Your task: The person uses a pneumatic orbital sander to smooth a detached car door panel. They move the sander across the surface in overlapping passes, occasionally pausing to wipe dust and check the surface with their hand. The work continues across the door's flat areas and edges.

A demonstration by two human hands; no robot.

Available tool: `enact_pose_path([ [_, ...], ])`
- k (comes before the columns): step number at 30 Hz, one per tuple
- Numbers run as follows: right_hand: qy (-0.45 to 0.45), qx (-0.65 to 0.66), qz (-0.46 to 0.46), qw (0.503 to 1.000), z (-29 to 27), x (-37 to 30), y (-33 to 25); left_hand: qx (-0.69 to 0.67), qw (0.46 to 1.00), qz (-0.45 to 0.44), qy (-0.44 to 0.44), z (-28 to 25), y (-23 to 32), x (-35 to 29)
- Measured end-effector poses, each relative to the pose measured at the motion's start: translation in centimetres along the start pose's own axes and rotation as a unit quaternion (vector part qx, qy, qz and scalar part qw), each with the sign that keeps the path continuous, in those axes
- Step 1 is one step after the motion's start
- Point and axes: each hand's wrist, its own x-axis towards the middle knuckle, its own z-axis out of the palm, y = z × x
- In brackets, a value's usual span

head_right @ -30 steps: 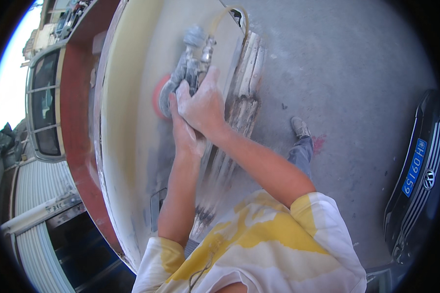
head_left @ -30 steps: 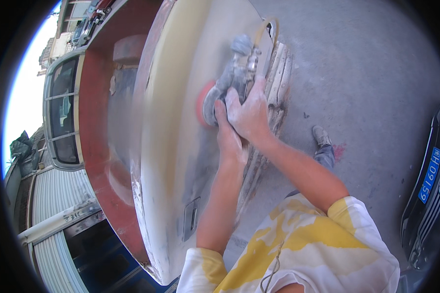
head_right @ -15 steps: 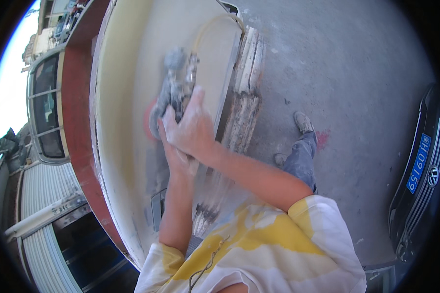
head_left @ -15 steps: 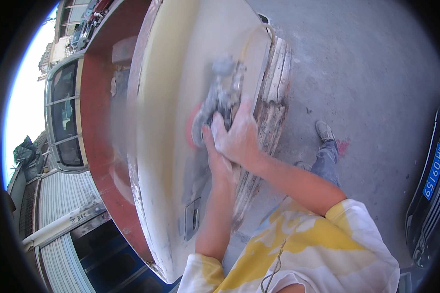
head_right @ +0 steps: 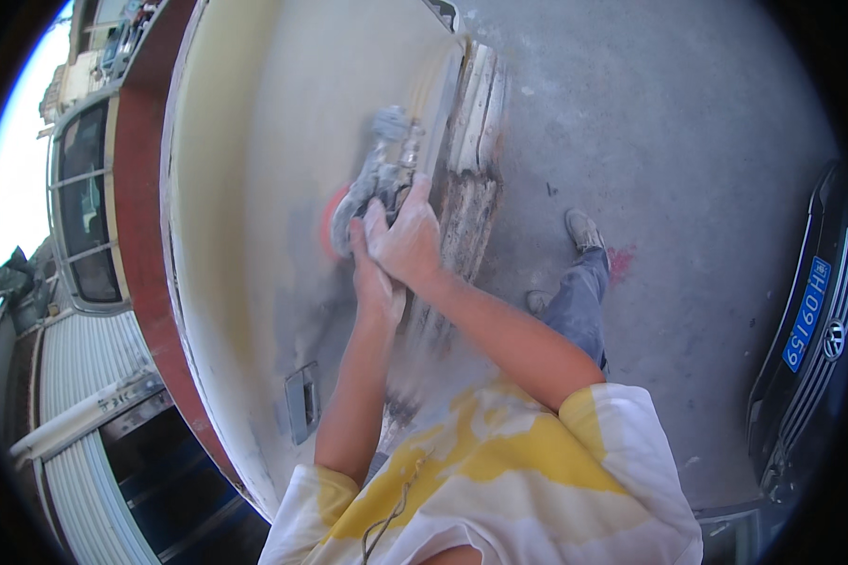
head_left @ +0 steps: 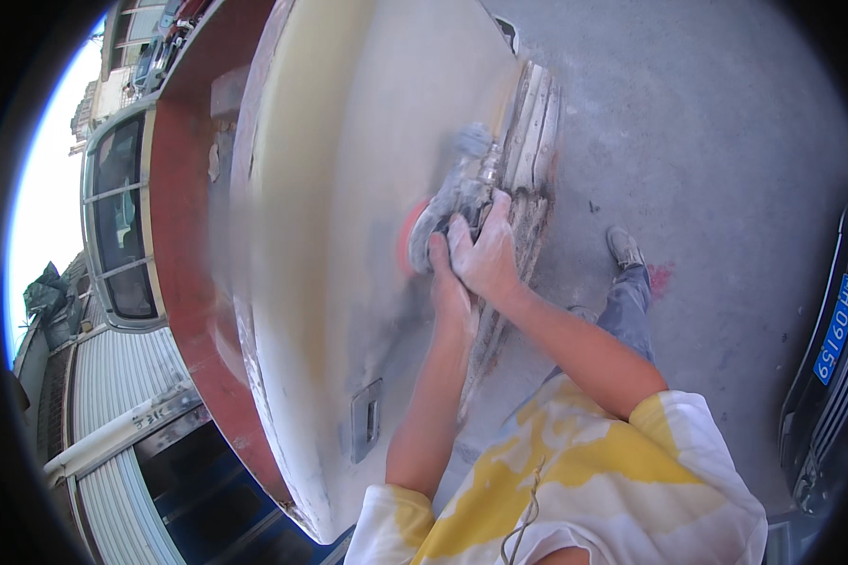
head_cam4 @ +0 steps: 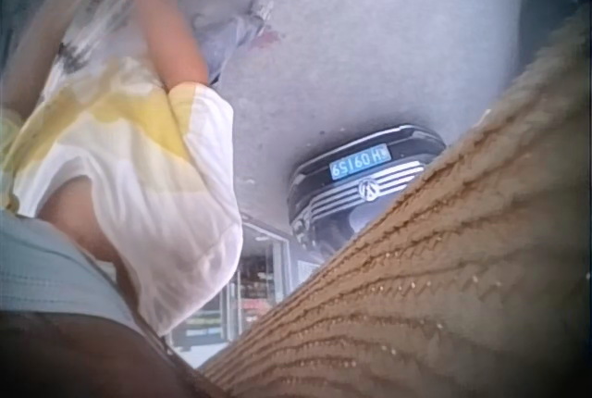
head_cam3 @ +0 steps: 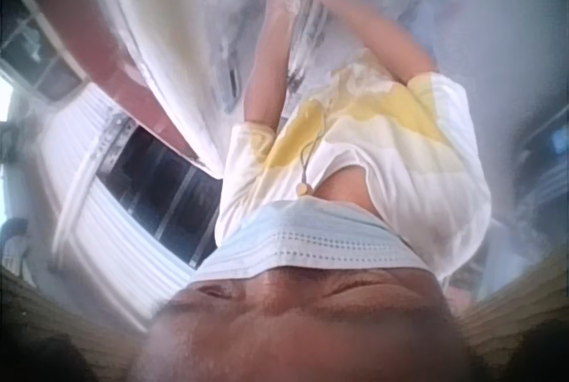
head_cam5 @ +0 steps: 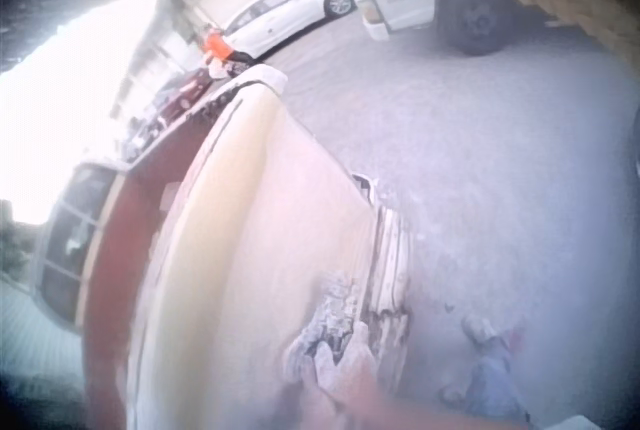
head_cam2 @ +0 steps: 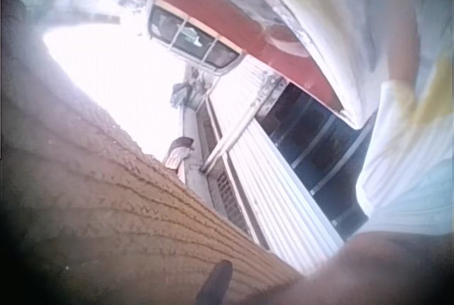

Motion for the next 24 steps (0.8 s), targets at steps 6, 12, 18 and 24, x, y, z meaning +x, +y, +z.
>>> enact_pose_path([
  [6,-0.032,-0.021,0.070,0.997,-0.1,-3.2,1.3,0.014,0.997,-0.033,0.064,-1.7,-1.5,-1.5],
  [12,-0.022,0.002,0.053,0.998,0.0,-1.3,-1.0,-0.012,1.000,-0.019,0.009,-0.6,0.7,-1.6],
  [18,-0.024,-0.005,0.042,0.999,-0.5,-1.0,0.5,0.010,0.999,-0.026,0.036,-1.2,-1.3,0.2],
  [24,-0.046,-0.011,0.067,0.997,0.5,-5.0,1.6,0.011,0.999,-0.014,0.027,-5.3,-3.0,-1.6],
])
